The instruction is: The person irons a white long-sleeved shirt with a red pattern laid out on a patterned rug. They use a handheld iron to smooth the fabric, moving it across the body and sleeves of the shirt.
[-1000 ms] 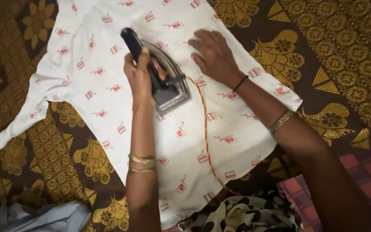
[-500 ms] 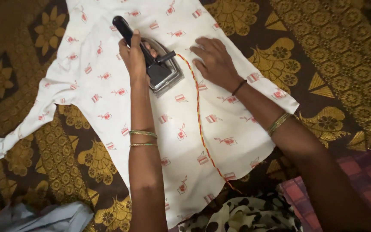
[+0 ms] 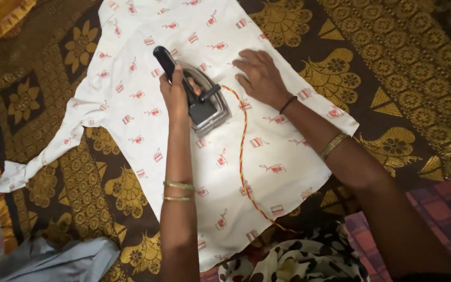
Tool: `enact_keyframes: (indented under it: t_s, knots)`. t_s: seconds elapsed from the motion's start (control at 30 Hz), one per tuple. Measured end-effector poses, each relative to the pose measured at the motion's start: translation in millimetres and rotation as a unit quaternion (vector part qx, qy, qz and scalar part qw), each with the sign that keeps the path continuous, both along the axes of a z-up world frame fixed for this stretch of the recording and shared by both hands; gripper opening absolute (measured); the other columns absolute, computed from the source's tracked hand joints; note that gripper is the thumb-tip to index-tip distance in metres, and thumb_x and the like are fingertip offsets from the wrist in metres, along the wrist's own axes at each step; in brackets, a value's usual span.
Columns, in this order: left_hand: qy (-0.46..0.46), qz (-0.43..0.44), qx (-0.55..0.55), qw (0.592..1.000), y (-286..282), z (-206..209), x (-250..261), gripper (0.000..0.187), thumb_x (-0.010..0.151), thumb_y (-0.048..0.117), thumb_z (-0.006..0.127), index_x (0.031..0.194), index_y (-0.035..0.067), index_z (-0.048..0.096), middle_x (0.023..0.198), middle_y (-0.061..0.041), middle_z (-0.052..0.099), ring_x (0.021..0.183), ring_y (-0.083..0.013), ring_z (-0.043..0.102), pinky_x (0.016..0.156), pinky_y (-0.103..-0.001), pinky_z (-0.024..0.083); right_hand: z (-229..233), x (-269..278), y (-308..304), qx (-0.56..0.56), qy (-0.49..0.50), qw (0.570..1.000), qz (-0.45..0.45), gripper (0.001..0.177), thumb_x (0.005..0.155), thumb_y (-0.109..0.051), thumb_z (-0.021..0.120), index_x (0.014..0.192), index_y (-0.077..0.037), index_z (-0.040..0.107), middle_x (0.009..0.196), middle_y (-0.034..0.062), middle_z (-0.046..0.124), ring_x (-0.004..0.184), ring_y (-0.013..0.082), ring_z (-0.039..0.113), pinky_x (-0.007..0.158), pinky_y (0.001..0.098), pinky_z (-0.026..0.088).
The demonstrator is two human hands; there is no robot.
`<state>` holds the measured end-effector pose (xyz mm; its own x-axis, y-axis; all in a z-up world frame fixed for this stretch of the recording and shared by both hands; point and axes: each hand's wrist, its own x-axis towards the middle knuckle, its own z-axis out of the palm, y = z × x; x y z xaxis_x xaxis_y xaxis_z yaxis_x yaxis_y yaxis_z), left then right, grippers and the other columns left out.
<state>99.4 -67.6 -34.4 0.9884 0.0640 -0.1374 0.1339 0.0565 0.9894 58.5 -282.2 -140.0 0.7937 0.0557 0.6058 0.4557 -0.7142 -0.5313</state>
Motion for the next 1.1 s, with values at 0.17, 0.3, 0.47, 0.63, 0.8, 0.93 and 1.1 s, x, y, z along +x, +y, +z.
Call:
enact_keyframes:
  t_s: [0.17,0.3,0.47,0.63,0.8,0.93,1.1]
  knots:
    - [0.017,-0.035,0.006,0.999,7,11,-59,0.034,0.101,0.029,0.062,0.112,0.002,0.046,0.067,-0.008,0.057,0.049,-0.0173,0.055,0.049,-0.032,0.048,-1,0,0,0.001,0.003,1.000,0.002,0.031,0.095,-0.014,0.075,0.123,0.000,0.071,0.131,0.0182,0.061,0.125,0.0346,0.055,0.109,0.0464,0.041]
    - [0.044,-0.044,-0.024,0.998,18,21,-108,0.036,0.101,0.030,0.063,0.112,0.001,0.044,0.068,-0.008,0.056,0.049,-0.0179,0.055,0.051,-0.033,0.051,-4,0,1,-0.008,0.001,1.000,0.001,0.032,0.096,-0.014,0.075,0.124,0.000,0.070,0.133,0.0186,0.060,0.127,0.0346,0.054,0.110,0.0466,0.041]
    - [0.083,-0.051,-0.006,0.995,21,35,-164,0.032,0.101,0.028,0.060,0.114,0.003,0.044,0.068,-0.007,0.054,0.048,-0.0161,0.052,0.049,-0.032,0.049,-6,1,0,-0.009,0.003,1.000,0.001,0.032,0.096,-0.014,0.075,0.125,0.000,0.070,0.134,0.0183,0.060,0.127,0.0338,0.054,0.111,0.0464,0.041]
    - [0.097,-0.071,-0.029,0.992,21,39,-194,0.024,0.103,0.021,0.056,0.116,0.003,0.045,0.068,-0.008,0.054,0.047,-0.0171,0.051,0.046,-0.032,0.045,-6,0,0,-0.032,-0.012,0.999,-0.008,0.031,0.097,-0.014,0.077,0.124,-0.002,0.071,0.135,0.0159,0.061,0.130,0.0326,0.054,0.113,0.0466,0.041]
    - [0.096,-0.069,-0.045,0.992,21,39,-190,0.020,0.104,0.017,0.055,0.113,0.002,0.046,0.068,-0.009,0.054,0.046,-0.0179,0.050,0.045,-0.033,0.045,-3,-1,-1,-0.039,-0.008,0.999,-0.006,0.032,0.096,-0.014,0.077,0.126,-0.002,0.071,0.136,0.0158,0.060,0.130,0.0337,0.054,0.113,0.0464,0.041]
    - [0.092,-0.069,-0.041,0.993,19,38,-177,0.023,0.104,0.019,0.057,0.114,0.002,0.047,0.068,-0.009,0.054,0.045,-0.0172,0.049,0.047,-0.033,0.047,-1,-2,0,-0.039,0.000,0.999,-0.006,0.033,0.097,-0.013,0.077,0.127,-0.002,0.070,0.136,0.0160,0.059,0.127,0.0351,0.053,0.111,0.0469,0.042]
    - [0.081,-0.060,-0.048,0.994,13,34,-142,0.026,0.103,0.021,0.059,0.114,0.002,0.045,0.067,-0.009,0.054,0.045,-0.0174,0.050,0.049,-0.033,0.050,0,-3,-2,-0.042,-0.006,0.999,0.001,0.033,0.097,-0.013,0.077,0.127,-0.002,0.069,0.137,0.0160,0.059,0.129,0.0347,0.054,0.112,0.0474,0.041]
